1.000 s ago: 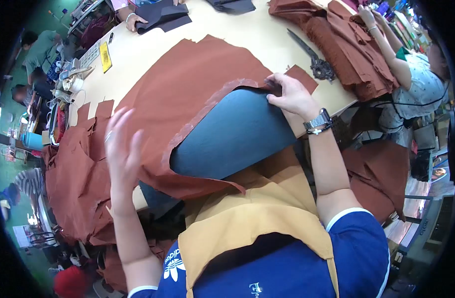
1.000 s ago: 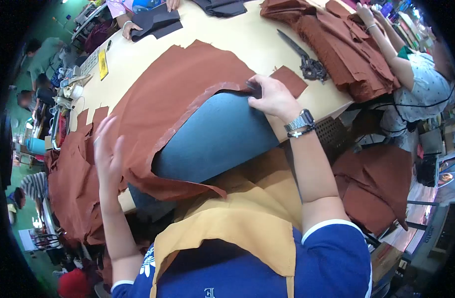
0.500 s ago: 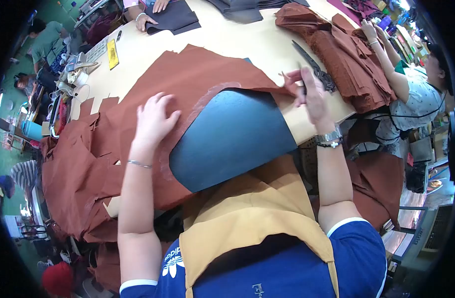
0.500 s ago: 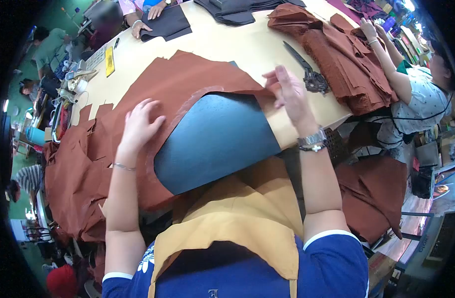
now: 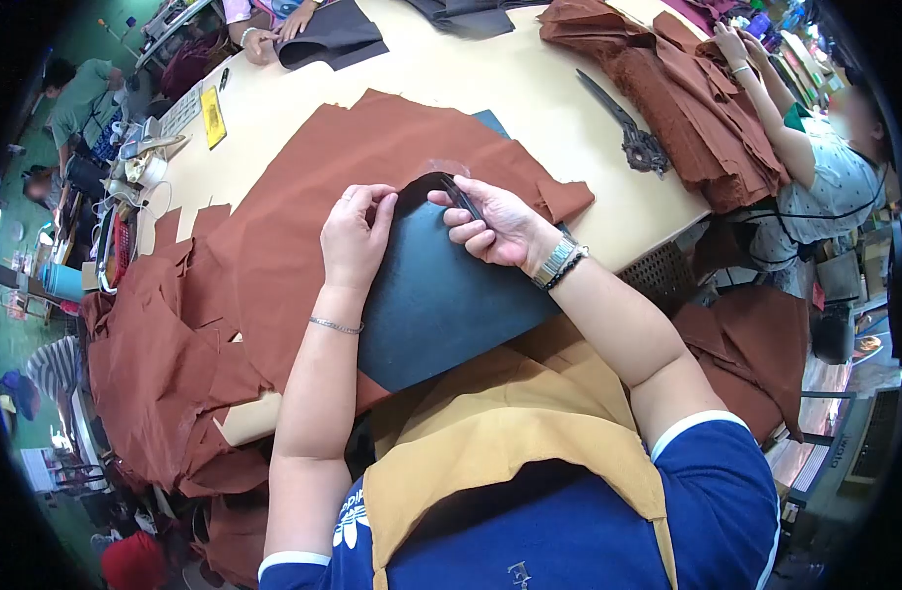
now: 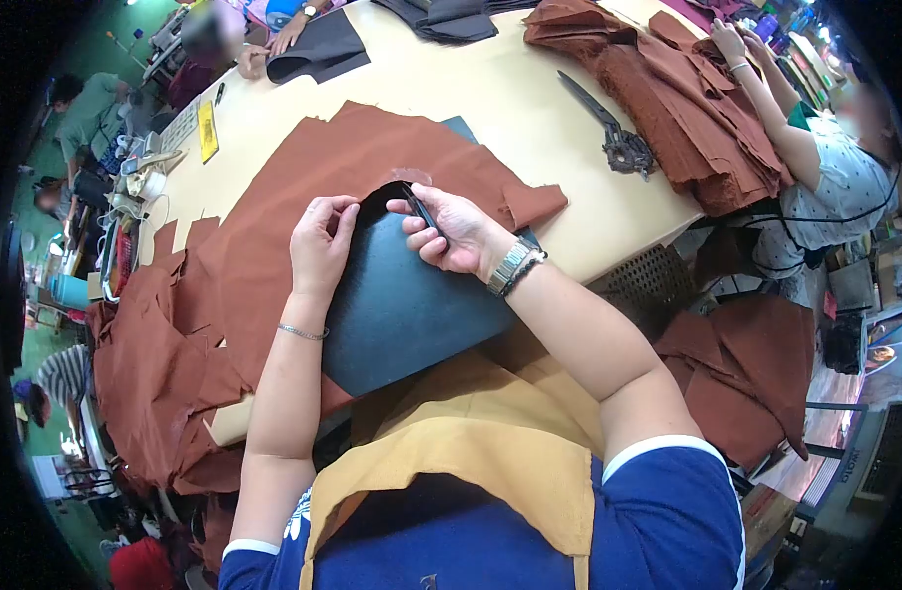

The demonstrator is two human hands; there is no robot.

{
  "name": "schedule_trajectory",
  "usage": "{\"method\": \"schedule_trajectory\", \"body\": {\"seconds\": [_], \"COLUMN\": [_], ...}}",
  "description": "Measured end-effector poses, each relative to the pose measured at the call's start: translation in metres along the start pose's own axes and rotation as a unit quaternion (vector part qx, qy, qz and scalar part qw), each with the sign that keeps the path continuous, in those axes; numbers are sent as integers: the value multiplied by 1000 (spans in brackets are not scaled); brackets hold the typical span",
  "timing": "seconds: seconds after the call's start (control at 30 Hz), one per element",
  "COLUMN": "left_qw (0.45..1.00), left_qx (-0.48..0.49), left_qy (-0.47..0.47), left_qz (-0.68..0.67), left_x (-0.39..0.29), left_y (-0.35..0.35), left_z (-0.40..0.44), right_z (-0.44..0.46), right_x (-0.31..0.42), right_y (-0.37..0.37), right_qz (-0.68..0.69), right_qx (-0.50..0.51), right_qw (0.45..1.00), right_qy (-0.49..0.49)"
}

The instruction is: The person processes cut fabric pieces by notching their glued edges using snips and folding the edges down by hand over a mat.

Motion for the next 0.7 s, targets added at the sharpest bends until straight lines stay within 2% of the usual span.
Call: {"method": "schedule_trajectory", "body": {"seconds": [0.43, 0.7], "left_qw": [1000, 1000], "left_qx": [8, 5], "left_qy": [10, 4], "left_qz": [-11, -19], "left_x": [0, -1], "left_y": [1, 2], "left_z": [0, 0], "right_z": [7, 11], "right_x": [4, 1], "right_y": [1, -3], "right_qz": [-37, -6], "right_qx": [-16, -16], "right_qw": [995, 999], "right_qy": [89, 29]}}
Point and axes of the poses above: each hand's wrist, its own z-axis towards the middle knuckle, its own y-axis out of the back of the hand, x = y × z, the point moved 4 cm from there along z, towards the middle knuckle, and after that the axes turned 4 degrees about z, right-handed, at the moved point
